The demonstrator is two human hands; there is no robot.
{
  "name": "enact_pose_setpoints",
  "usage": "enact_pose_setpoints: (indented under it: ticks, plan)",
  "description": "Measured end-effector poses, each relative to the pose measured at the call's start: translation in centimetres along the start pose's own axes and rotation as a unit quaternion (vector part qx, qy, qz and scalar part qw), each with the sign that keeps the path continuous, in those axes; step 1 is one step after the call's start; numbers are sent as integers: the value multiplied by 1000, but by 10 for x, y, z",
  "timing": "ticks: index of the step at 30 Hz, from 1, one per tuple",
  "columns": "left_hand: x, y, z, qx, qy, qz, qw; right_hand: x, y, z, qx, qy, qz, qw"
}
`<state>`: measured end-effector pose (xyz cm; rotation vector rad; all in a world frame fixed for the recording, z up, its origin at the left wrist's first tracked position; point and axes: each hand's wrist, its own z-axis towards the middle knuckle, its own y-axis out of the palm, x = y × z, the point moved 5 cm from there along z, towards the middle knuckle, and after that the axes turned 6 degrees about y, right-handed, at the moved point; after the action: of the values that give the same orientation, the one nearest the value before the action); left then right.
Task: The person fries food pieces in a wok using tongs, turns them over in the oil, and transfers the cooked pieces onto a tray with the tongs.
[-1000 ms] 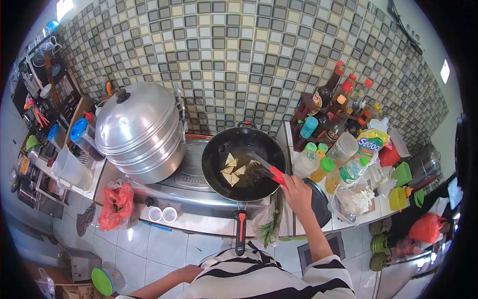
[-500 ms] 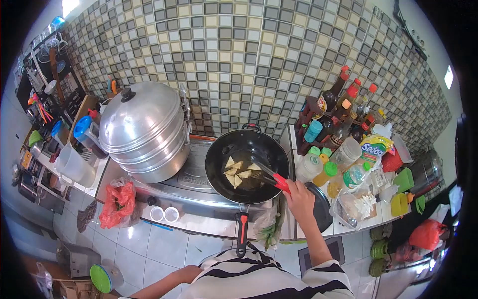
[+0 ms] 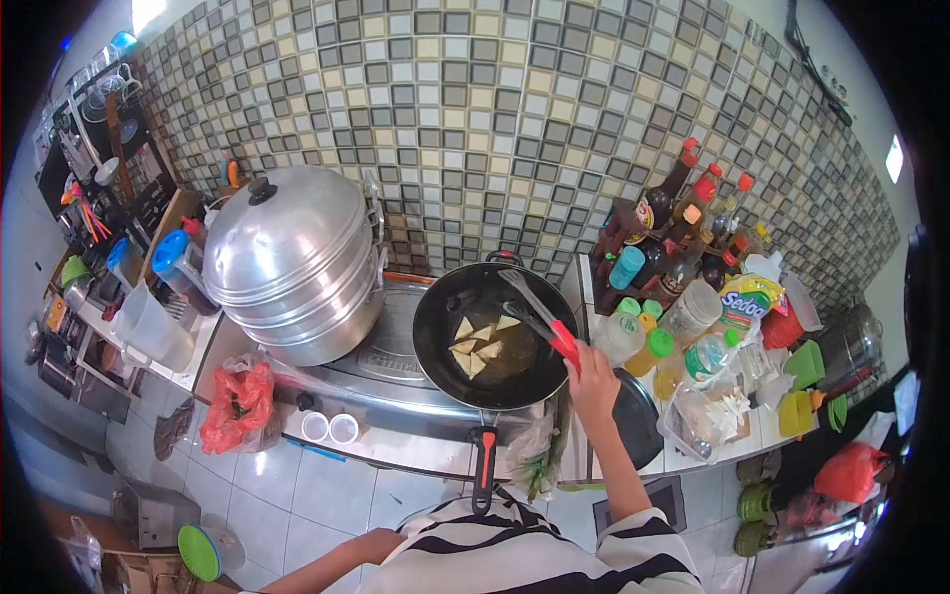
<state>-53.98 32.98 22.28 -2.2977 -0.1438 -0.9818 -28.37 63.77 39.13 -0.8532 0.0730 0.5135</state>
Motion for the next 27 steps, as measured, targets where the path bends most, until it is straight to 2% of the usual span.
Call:
enact_pose_setpoints:
  ticks: [2,4,5,7,8,10,11,13,16,20,23,25,27]
  plan:
    - [-1,1,0,3,1,0,1000,8,-2,0,-6,27,23,999]
    - [3,-2,-2,7,-9,-4,1000,28,2,-4,-43,141,148,978]
    - [3,0,-2,7,-8,-5,1000,33,2,-6,-43,140,147,978]
    - [-1,3,-1,4,-5,7,1000,44,9,-9,-130,205,146,959]
    - [-3,5,0,5,-5,6,1000,44,7,-9,-130,203,146,959]
    - [-3,4,-1,18,-11,-10,1000,33,-4,-6,-108,101,110,983]
    - [-2,4,-1,17,-10,-9,1000,33,-5,-8,-107,102,109,983]
    - [9,-3,-4,-8,-7,4,1000,26,-6,-12,-106,23,14,994]
    - [8,0,-4,9,11,0,1000,29,6,-21,-134,47,-22,990]
    - [5,5,-5,-3,-9,-8,1000,39,28,-26,-150,93,4,984]
    - [7,5,-7,1,-1,-21,1000,40,37,-23,-120,102,72,985]
    - [15,0,-10,3,-10,-15,1000,42,45,-23,-133,154,120,972]
    - [16,0,-11,8,-6,-17,1000,38,47,-22,-122,147,144,971]
